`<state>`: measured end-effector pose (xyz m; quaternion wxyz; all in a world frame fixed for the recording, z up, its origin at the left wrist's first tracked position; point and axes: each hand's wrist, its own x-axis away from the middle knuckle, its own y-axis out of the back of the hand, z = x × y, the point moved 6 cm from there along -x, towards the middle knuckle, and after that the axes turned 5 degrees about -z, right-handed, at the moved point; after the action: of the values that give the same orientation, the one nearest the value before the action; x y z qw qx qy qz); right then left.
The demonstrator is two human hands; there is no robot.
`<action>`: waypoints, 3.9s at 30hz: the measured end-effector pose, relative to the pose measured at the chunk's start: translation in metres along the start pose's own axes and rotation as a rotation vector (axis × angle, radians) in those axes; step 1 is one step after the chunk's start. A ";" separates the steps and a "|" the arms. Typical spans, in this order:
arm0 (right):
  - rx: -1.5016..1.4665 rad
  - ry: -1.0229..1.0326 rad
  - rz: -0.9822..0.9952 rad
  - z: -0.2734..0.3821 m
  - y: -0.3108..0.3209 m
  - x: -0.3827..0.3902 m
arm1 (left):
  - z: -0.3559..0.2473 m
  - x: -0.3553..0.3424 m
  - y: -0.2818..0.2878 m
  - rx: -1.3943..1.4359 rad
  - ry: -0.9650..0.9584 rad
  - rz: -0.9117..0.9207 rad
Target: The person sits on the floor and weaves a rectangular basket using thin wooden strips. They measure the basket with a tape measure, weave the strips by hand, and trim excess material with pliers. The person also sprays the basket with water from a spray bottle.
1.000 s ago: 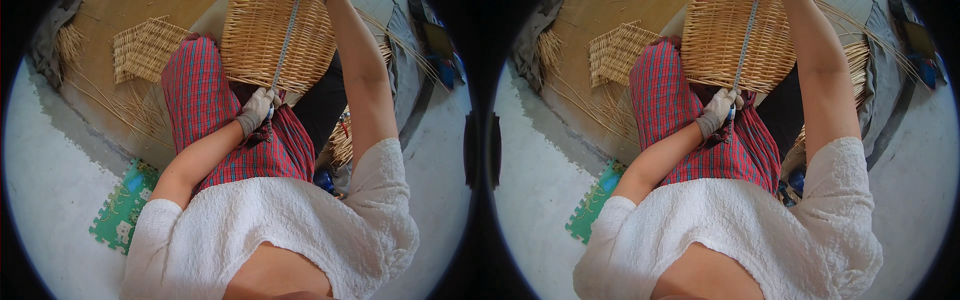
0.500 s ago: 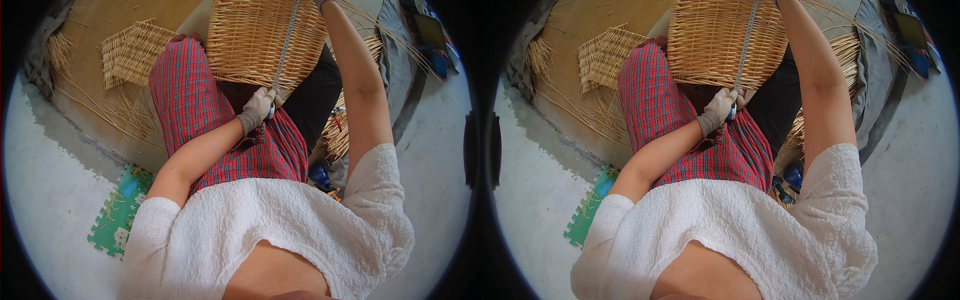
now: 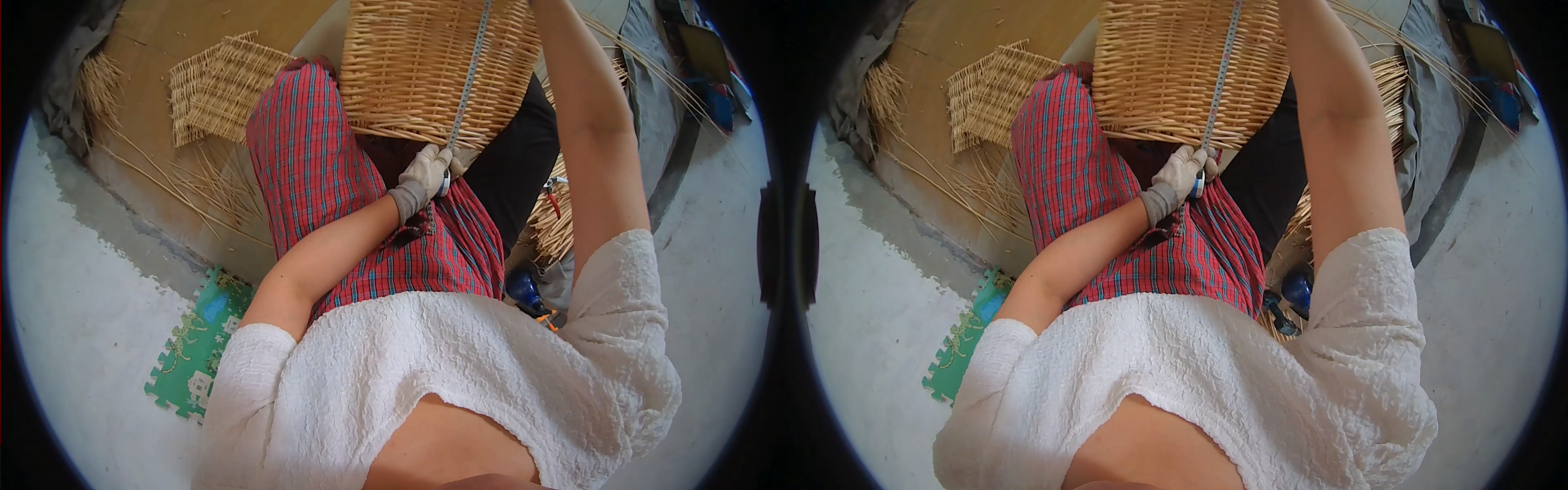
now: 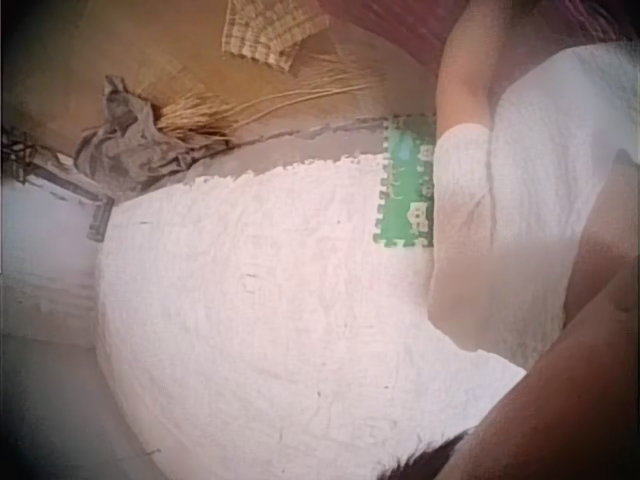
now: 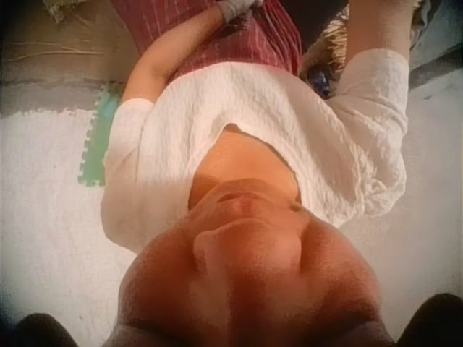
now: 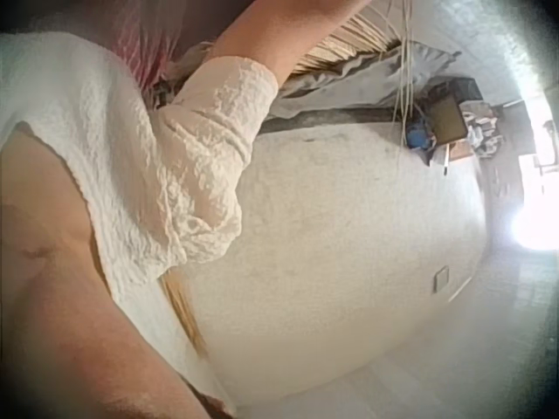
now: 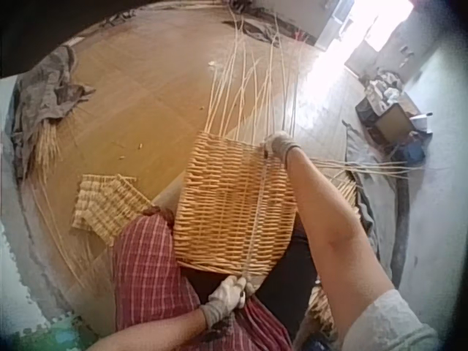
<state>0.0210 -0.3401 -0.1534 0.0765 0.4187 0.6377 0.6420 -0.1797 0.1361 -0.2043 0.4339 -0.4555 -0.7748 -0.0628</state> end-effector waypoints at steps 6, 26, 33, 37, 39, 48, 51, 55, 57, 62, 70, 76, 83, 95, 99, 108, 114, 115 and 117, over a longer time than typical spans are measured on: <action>-0.342 -0.062 -0.236 0.053 0.030 0.055 | 0.018 -0.018 0.014 -0.156 0.032 -0.064; -2.108 -0.534 -0.755 -0.134 -0.205 0.435 | -0.294 -0.026 -0.073 -1.157 -1.177 -0.231; -0.798 -0.853 -0.610 -0.129 -0.358 0.461 | -0.356 -0.164 -0.101 -1.638 -0.861 -0.481; -1.414 -0.677 -0.813 -0.108 -0.271 0.462 | -0.360 -0.161 -0.087 -1.425 -0.740 -0.489; -1.290 -0.530 -0.950 -0.109 -0.186 0.469 | -0.366 -0.150 -0.065 -1.366 -0.797 -0.576; -1.215 -0.298 -0.650 -0.044 -0.117 0.298 | -0.391 -0.059 0.079 -0.402 -0.954 -0.610; -1.352 -0.182 -0.529 -0.002 -0.120 0.257 | -0.359 -0.070 0.135 -0.102 -1.213 -0.684; -1.756 0.030 -0.535 0.052 -0.124 0.243 | -0.249 -0.016 0.164 -0.803 -0.888 -0.928; -1.681 0.082 -0.596 0.085 -0.113 0.244 | -0.210 -0.006 0.216 -0.440 -0.892 -0.753; -1.542 0.126 -0.660 0.072 -0.101 0.259 | -0.193 -0.029 0.220 0.071 -0.792 -0.446; -1.454 0.005 -0.685 0.018 -0.119 0.299 | -0.193 -0.041 0.168 -0.406 -0.986 -0.682; -1.440 -0.114 -0.789 0.020 -0.148 0.332 | -0.185 -0.014 0.158 -0.638 -0.743 -0.580; -1.187 -0.198 -0.993 0.028 -0.108 0.429 | -0.215 0.026 0.159 -0.504 -0.823 -0.499; -1.024 -0.183 -1.091 0.049 -0.096 0.485 | -0.168 0.073 0.154 -0.427 -0.796 -0.613; -1.420 0.141 -0.975 0.095 -0.058 0.486 | -0.181 0.096 0.137 -0.160 -0.960 -0.492; -0.928 0.620 -0.592 0.243 0.021 0.504 | -0.215 0.158 0.154 -0.224 -1.265 -0.823; -0.564 0.783 -0.816 0.298 0.071 0.501 | -0.181 0.121 0.154 0.484 -0.877 -0.091; -0.562 0.734 -0.829 0.296 0.067 0.500 | -0.185 0.116 0.160 0.529 -0.803 0.061; -0.550 0.658 -0.843 0.295 0.069 0.507 | -0.221 0.106 0.174 -0.124 -0.935 -0.087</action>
<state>-0.0845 0.1910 0.0820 0.2286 -0.1264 0.5494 0.7937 0.0667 0.1966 -0.0424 0.0076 -0.4271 -0.9002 0.0846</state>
